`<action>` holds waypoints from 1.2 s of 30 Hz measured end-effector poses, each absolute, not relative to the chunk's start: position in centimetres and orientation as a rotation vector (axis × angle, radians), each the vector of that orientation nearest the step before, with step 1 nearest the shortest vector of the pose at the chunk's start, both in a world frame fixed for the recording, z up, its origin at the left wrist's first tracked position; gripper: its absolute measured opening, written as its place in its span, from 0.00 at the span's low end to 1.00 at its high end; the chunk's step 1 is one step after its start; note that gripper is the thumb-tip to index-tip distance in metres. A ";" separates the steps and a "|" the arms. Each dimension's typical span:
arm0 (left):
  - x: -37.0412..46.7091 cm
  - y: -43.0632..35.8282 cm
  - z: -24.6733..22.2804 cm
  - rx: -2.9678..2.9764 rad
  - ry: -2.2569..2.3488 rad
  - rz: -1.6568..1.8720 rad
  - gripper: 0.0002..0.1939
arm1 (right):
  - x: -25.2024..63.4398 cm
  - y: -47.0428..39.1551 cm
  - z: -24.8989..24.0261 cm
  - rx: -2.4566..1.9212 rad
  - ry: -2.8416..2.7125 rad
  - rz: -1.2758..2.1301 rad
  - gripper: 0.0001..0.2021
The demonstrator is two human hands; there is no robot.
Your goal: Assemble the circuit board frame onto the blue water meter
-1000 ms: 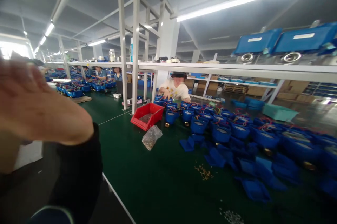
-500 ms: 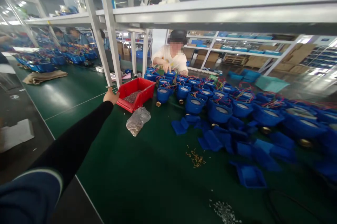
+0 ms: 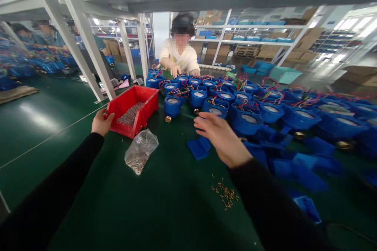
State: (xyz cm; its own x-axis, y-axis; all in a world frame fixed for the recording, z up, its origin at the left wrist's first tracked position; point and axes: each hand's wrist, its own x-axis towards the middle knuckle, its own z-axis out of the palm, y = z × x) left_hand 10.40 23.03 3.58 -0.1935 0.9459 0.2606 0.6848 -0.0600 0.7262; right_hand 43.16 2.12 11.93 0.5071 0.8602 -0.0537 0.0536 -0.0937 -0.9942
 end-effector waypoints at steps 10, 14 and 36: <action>7.9 10.6 1.6 2.169 1.487 1.464 0.19 | 44.0 22.9 4.0 -1.446 -0.414 1.047 0.15; 7.4 11.8 1.9 2.249 1.513 1.507 0.19 | 43.8 23.3 3.1 -1.387 -0.347 1.075 0.14; 19.9 -2.7 6.2 1.492 0.580 0.797 0.22 | 31.5 -19.8 6.1 -1.163 -0.234 1.063 0.14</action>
